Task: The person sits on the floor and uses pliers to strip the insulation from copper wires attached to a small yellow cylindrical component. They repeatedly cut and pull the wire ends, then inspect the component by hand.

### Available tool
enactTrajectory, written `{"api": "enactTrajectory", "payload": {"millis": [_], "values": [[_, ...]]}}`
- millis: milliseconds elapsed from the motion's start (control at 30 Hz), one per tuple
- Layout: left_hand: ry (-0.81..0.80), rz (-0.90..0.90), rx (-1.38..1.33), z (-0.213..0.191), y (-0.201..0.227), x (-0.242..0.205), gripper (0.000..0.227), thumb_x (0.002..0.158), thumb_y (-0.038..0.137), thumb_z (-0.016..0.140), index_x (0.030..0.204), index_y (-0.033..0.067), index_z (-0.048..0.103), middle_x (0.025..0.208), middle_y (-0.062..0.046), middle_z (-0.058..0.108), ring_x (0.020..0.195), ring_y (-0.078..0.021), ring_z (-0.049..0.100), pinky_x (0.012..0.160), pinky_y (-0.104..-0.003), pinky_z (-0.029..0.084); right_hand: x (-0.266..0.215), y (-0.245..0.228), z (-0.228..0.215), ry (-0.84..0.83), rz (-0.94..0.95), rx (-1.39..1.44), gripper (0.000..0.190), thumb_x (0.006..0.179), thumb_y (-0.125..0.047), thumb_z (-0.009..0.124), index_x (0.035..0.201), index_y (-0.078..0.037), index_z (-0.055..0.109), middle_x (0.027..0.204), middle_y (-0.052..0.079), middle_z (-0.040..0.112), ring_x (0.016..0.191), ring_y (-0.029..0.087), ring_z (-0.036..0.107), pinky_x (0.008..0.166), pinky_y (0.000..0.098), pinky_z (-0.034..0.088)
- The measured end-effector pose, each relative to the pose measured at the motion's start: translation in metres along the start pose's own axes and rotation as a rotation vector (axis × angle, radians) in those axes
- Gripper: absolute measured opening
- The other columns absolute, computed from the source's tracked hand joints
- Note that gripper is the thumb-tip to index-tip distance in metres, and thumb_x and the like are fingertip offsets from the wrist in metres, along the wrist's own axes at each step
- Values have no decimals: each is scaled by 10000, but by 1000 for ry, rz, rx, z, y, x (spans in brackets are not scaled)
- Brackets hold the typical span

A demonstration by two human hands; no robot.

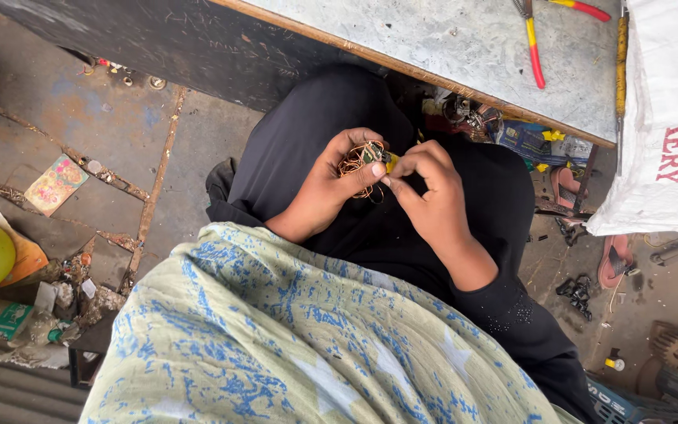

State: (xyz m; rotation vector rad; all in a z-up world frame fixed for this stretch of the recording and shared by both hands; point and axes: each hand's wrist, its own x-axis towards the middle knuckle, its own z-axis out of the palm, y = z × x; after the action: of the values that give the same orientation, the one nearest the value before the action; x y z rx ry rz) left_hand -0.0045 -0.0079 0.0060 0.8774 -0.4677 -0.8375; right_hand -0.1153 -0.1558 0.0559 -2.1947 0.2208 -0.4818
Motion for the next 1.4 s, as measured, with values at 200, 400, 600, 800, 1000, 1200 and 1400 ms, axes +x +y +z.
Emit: {"api": "enactTrajectory", "payload": {"millis": [200, 400, 600, 800, 1000, 1200, 1400], "values": [[-8, -24, 125, -1, 3, -2, 464, 981, 236, 761, 1343, 44, 544, 1097, -3, 601, 946, -53, 564, 824, -225, 511, 7, 2, -3, -57, 108, 130, 271, 834, 43, 780, 1035, -15, 608, 1024, 44, 567, 937, 130, 611, 883, 288, 539], [-27, -24, 151, -3, 2, -4, 452, 979, 226, 755, 1331, 47, 534, 1098, -5, 626, 934, -52, 588, 804, -221, 530, 5, 7, -2, -103, 89, 29, 241, 833, 47, 798, 984, -20, 623, 989, 34, 591, 915, 140, 626, 844, 296, 533], [-15, -14, 77, 0, 5, -2, 430, 1001, 222, 744, 1335, 40, 544, 1122, -6, 624, 988, -54, 588, 854, -214, 520, -2, 10, 2, -35, 64, 126, 242, 856, 65, 801, 955, -27, 601, 1029, 44, 561, 932, 132, 610, 855, 284, 535], [-30, 1, 174, -1, 0, -4, 429, 986, 196, 760, 1325, 38, 551, 1086, -7, 606, 925, -62, 565, 802, -229, 509, -1, 7, 1, -21, 120, 192, 257, 854, 76, 772, 1022, -17, 601, 1053, 43, 551, 967, 123, 635, 907, 273, 579], [-9, 46, 215, -1, 0, -5, 421, 999, 177, 748, 1336, 36, 539, 1175, -30, 611, 1071, -92, 596, 955, -262, 524, -10, 6, 11, 39, 34, -6, 220, 835, 78, 802, 960, -22, 652, 1017, 43, 605, 932, 156, 653, 845, 288, 546], [-34, 33, 191, -2, 3, -7, 427, 1013, 166, 724, 1369, 47, 520, 1287, -54, 596, 1146, -110, 582, 1012, -273, 505, -8, 2, 9, 109, 35, 166, 250, 863, 17, 798, 1036, -21, 621, 1128, 90, 535, 995, 191, 658, 918, 324, 591], [-16, 39, 220, -5, 2, -7, 409, 1017, 156, 720, 1366, 57, 530, 1290, -54, 599, 1163, -121, 598, 1026, -285, 521, -10, -1, 12, 109, -63, -59, 250, 857, 21, 821, 1036, -11, 649, 1062, 81, 580, 953, 219, 627, 845, 329, 526]]}}
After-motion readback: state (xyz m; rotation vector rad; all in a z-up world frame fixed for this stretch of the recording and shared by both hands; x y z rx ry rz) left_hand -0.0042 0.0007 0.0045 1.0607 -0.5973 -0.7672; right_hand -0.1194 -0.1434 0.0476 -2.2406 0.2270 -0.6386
